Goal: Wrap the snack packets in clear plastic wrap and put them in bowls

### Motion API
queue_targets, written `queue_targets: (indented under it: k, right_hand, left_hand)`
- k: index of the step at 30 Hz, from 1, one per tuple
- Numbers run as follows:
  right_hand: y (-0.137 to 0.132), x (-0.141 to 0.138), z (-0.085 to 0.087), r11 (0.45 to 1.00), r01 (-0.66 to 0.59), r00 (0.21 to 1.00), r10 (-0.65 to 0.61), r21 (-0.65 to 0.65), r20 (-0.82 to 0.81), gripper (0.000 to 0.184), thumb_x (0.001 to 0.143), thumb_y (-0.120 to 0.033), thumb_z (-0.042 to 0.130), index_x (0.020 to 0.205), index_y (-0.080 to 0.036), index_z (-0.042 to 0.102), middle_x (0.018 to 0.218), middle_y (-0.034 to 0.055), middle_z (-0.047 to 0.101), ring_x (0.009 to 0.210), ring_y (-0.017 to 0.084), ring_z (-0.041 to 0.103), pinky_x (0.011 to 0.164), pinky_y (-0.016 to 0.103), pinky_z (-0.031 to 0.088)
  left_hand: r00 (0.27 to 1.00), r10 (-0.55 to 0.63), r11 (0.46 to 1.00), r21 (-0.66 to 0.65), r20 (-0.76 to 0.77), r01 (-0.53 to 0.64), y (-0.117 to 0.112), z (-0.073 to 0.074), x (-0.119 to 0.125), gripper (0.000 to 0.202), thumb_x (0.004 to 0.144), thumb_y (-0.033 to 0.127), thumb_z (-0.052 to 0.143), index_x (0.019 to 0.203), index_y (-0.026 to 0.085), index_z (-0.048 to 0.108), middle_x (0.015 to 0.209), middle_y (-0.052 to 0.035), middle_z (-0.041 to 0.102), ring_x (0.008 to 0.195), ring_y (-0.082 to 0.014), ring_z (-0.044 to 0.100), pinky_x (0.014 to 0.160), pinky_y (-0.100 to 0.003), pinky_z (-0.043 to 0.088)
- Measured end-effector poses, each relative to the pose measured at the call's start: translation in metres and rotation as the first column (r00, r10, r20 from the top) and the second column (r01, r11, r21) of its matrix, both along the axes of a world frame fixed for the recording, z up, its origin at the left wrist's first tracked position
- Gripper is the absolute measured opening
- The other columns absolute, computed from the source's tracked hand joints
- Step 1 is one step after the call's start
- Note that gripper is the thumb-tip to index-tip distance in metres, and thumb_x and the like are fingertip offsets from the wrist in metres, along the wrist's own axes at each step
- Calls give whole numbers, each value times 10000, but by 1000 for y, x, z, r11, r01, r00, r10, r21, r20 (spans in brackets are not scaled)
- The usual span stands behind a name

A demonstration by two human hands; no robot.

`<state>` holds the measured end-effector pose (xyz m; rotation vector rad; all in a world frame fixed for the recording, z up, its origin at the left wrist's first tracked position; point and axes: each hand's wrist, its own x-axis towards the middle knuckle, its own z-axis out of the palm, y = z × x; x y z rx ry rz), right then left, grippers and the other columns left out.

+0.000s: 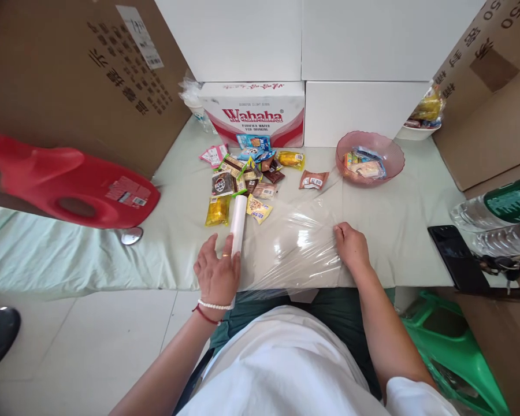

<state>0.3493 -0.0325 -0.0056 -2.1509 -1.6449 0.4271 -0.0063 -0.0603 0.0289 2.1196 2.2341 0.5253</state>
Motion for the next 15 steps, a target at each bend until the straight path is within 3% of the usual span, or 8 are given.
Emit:
queue_targets:
  k: [1,3,7,10,15]
  right_hand:
    - [0,1,0,1000,-2,1000,2,2,3,403,1024,-463,413,1011,-207,724,802,98,740,720,248,623,691,329,395]
    - [-1,3,-1,1000,-10,1000,10,0,2,403,1026,-466,424,1016,-206,732,818,100,749,735,251,633,699,329,402]
    - [-5,5,-1,1000,-15,999,16,-21,43,373,1038,-440,443,1044,-209,737,816,92,751,716,242,629,688,322,382]
    - [-7,1,-2,1000,-8,992,10,-19,124,350,1056,-409,446,1070,-205,729,817,92,745,675,227,599,650,316,325]
    - [-8,-3,-1,1000,3,981,1,-17,195,311,1060,-368,462,1077,-189,715,844,96,743,635,206,556,629,316,264]
  left_hand:
    - [997,-58,998,-18,-47,57,0,2,0,489,971,207,546,1439,303,650,1614,-161,505,1500,-392,437,1202,-659,337]
    - [984,-154,983,-118,-87,143,2,7,-5,499,973,134,491,1350,373,712,1603,-104,542,1475,-361,485,1222,-699,278]
    - [975,-193,948,-277,-111,156,7,15,-23,507,983,106,413,1298,333,740,1561,-101,588,1264,-314,662,1147,-636,428]
    - [970,-206,949,-266,-126,167,11,20,-27,493,963,89,437,1273,308,752,1510,-110,625,1362,-330,600,1115,-565,489]
    - [972,-234,965,-124,-20,230,24,37,2,402,902,37,499,1140,205,775,1502,-171,602,1534,-415,402,1217,-656,363]
